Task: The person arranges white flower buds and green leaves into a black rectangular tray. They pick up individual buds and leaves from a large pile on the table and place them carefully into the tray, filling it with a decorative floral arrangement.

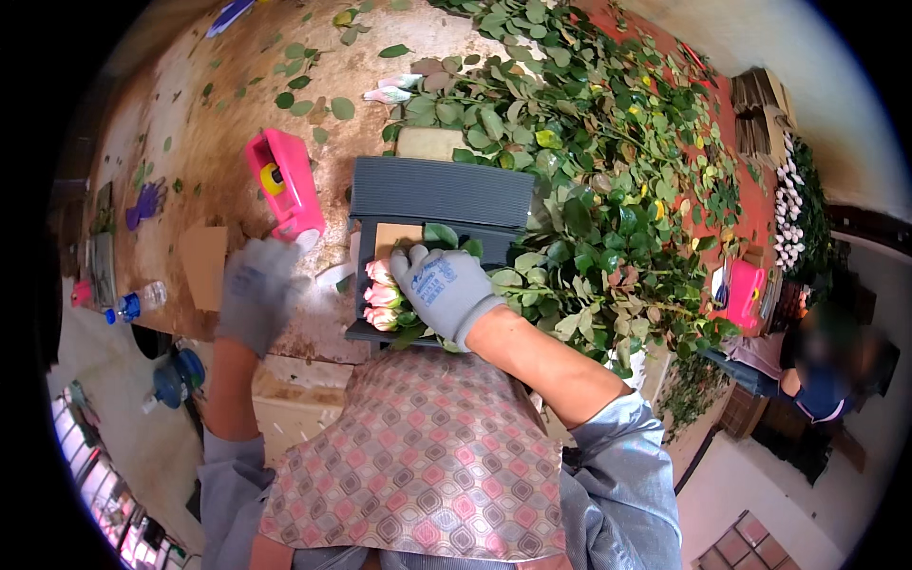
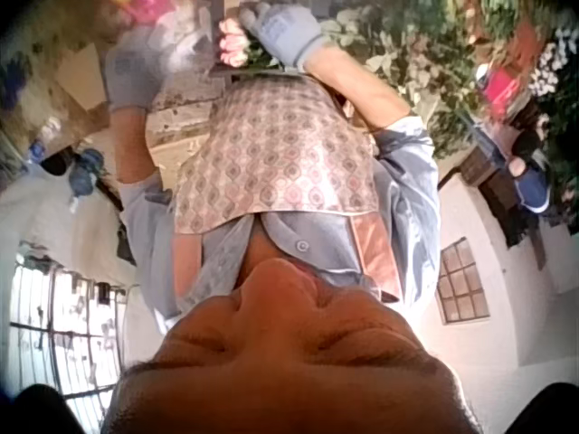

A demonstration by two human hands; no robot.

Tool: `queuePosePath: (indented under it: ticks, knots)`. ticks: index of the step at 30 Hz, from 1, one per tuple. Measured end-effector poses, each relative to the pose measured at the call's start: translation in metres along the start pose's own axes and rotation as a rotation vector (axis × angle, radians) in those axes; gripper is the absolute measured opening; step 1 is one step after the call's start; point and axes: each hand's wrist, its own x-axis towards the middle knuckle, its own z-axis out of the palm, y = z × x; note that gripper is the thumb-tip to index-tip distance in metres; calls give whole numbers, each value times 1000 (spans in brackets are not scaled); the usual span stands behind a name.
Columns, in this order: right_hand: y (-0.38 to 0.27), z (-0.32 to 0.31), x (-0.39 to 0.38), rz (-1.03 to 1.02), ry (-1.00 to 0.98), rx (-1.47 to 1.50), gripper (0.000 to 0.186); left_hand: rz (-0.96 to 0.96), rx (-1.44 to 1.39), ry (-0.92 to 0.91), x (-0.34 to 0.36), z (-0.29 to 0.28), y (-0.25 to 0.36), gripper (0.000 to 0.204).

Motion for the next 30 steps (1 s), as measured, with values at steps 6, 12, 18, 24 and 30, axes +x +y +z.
queuePosePath:
  ticks: [6,12,18,24,30]
  knots:
    - [0,-2,3,17,-31,42,45,322,-299,-63,-6,9,68,51]
    - [2,-17,1,-11,-17,144,35,313,-335,-95,4,13,66,48]
    - [67,-93,26,-67,277,270,50,293,-280,-127,7,-1,73,43]
    - [254,-85,124,350,388,253,26,281,-228,-241,8,4,76,44]
    - [389,-70,237,609,428,310,30,281,-245,-270,14,0,74,40]
